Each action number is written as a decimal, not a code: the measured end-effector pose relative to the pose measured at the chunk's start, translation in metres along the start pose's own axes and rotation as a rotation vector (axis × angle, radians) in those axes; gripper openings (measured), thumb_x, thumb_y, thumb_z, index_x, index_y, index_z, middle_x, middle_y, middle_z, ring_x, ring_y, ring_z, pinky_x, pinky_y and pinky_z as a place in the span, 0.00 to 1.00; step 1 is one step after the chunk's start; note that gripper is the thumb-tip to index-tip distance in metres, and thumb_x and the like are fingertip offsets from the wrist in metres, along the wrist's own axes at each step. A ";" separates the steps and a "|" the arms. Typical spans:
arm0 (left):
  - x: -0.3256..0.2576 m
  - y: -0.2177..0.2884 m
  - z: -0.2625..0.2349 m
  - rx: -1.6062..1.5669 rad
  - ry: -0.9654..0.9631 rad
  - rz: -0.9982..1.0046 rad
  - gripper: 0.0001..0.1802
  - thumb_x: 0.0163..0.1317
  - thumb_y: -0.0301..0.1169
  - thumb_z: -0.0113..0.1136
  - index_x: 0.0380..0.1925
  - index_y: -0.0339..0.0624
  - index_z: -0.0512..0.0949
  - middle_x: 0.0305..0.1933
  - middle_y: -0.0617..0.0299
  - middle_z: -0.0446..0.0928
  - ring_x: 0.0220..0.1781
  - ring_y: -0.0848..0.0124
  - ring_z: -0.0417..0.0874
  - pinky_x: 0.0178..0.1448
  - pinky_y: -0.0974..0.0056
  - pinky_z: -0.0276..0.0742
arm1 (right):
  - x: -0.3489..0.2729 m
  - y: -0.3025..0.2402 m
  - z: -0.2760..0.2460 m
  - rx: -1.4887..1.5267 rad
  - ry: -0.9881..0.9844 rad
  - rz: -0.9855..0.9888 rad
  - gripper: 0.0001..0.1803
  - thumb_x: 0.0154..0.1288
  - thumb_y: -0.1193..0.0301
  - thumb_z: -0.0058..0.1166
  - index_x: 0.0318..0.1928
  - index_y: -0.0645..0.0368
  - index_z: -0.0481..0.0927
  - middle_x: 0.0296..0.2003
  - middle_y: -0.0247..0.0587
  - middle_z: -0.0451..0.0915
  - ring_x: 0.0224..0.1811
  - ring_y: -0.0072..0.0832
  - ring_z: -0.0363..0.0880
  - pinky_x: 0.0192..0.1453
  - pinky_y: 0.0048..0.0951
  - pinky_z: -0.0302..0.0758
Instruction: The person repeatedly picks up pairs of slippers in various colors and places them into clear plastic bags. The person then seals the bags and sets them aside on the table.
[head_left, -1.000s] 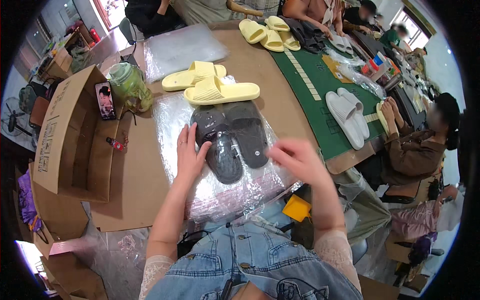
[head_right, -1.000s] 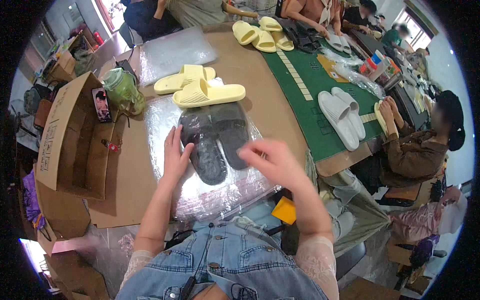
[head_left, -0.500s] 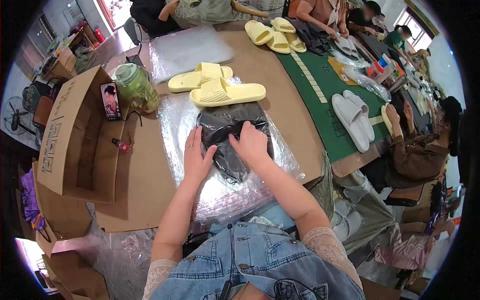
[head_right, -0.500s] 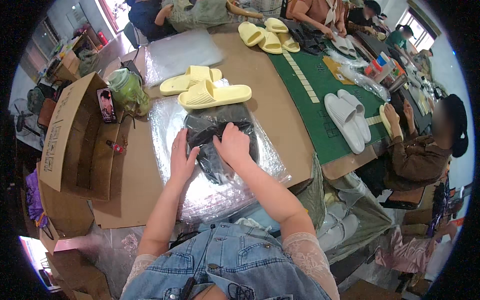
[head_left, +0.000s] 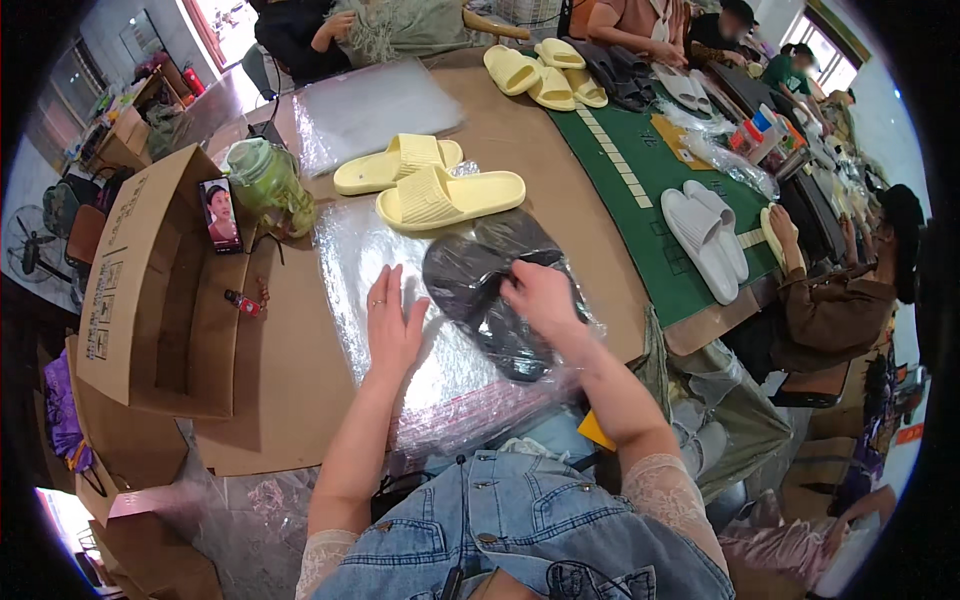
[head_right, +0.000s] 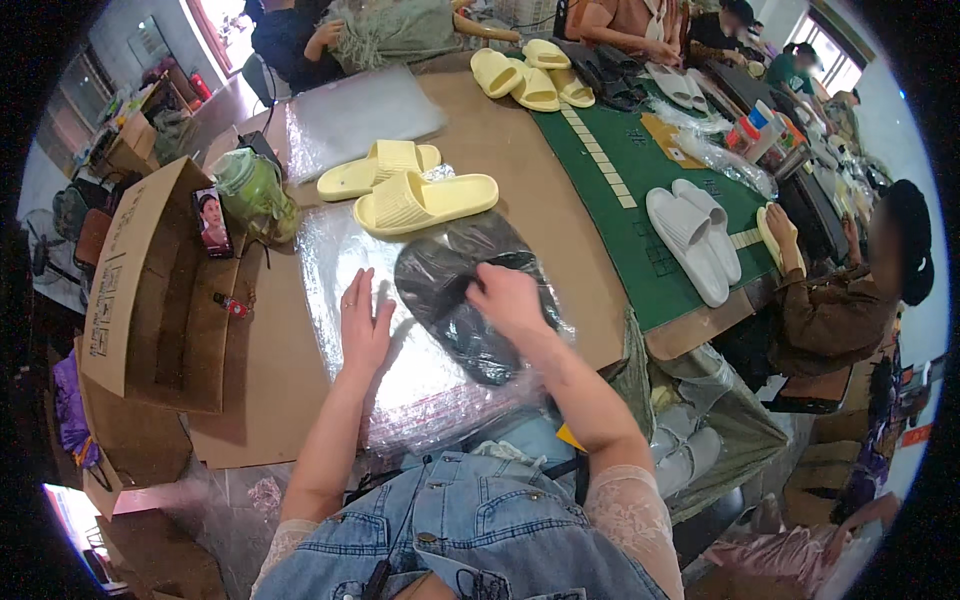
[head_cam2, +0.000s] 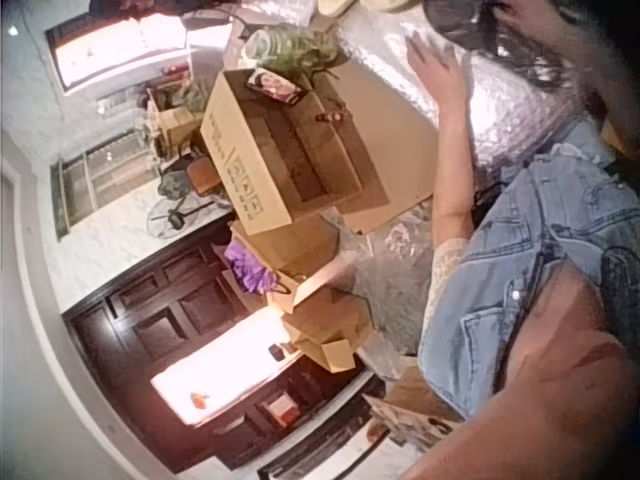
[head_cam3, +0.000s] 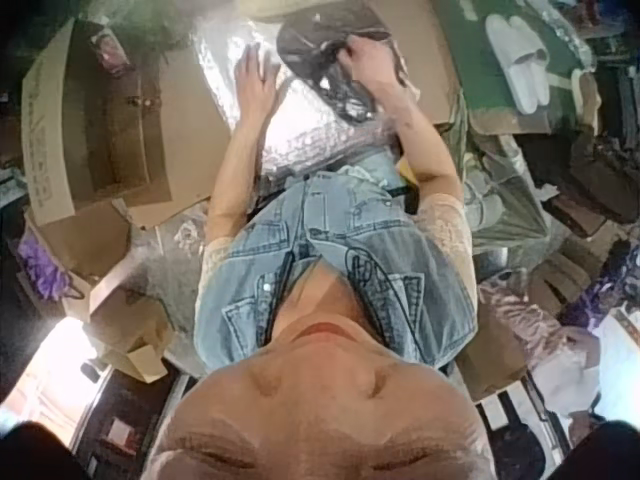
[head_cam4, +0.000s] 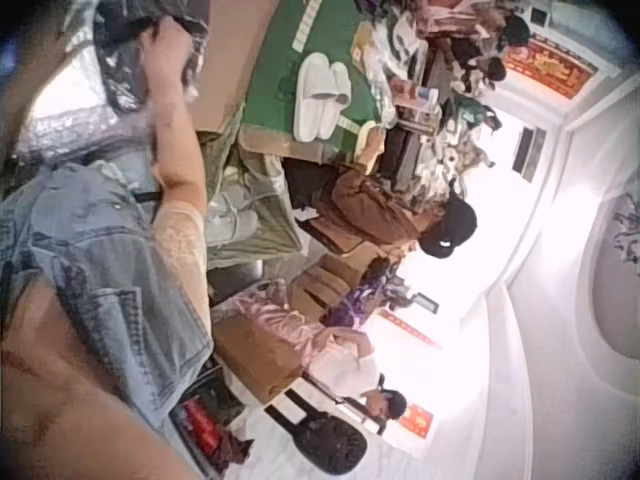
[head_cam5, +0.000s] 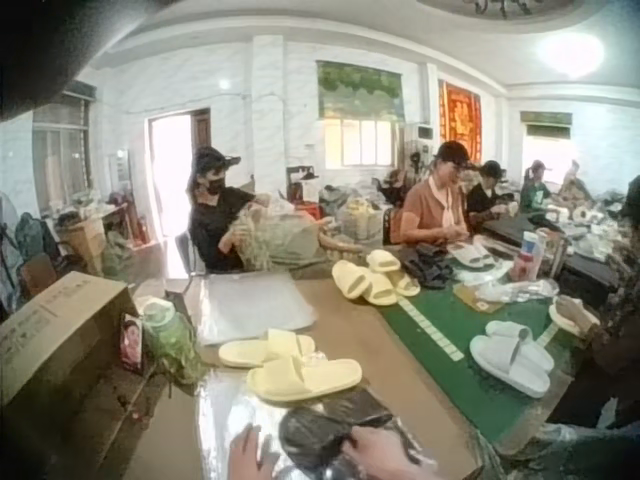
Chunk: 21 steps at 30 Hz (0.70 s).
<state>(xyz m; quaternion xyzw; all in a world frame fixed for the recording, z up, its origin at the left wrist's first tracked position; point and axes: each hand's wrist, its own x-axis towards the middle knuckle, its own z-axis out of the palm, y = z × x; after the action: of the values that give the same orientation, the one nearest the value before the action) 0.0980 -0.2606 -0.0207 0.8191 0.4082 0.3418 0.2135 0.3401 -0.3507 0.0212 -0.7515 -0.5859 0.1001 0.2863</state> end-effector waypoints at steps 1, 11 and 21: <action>0.000 -0.003 0.000 -0.017 0.005 -0.035 0.34 0.70 0.41 0.57 0.70 0.34 0.64 0.71 0.40 0.66 0.74 0.44 0.63 0.77 0.48 0.57 | -0.009 0.008 -0.011 0.025 0.017 0.014 0.14 0.61 0.62 0.58 0.31 0.61 0.76 0.25 0.50 0.78 0.30 0.48 0.80 0.36 0.47 0.74; 0.001 0.001 0.001 -0.045 -0.040 -0.043 0.28 0.68 0.36 0.57 0.66 0.34 0.69 0.65 0.38 0.71 0.68 0.42 0.68 0.74 0.47 0.60 | -0.158 0.125 -0.187 -0.123 0.337 0.386 0.12 0.56 0.70 0.63 0.28 0.65 0.75 0.18 0.43 0.70 0.21 0.29 0.70 0.29 0.35 0.69; -0.001 -0.011 0.000 0.068 -0.096 -0.037 0.28 0.69 0.34 0.57 0.66 0.32 0.69 0.69 0.43 0.69 0.72 0.48 0.65 0.76 0.51 0.58 | -0.295 0.162 -0.293 -0.540 -0.355 0.988 0.18 0.50 0.60 0.67 0.38 0.60 0.86 0.39 0.57 0.84 0.46 0.51 0.83 0.51 0.48 0.79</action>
<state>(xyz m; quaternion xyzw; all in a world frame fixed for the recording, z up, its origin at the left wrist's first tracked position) 0.0918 -0.2553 -0.0274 0.8336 0.4239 0.2843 0.2111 0.5293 -0.7436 0.1164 -0.9534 -0.2101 0.1930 -0.0984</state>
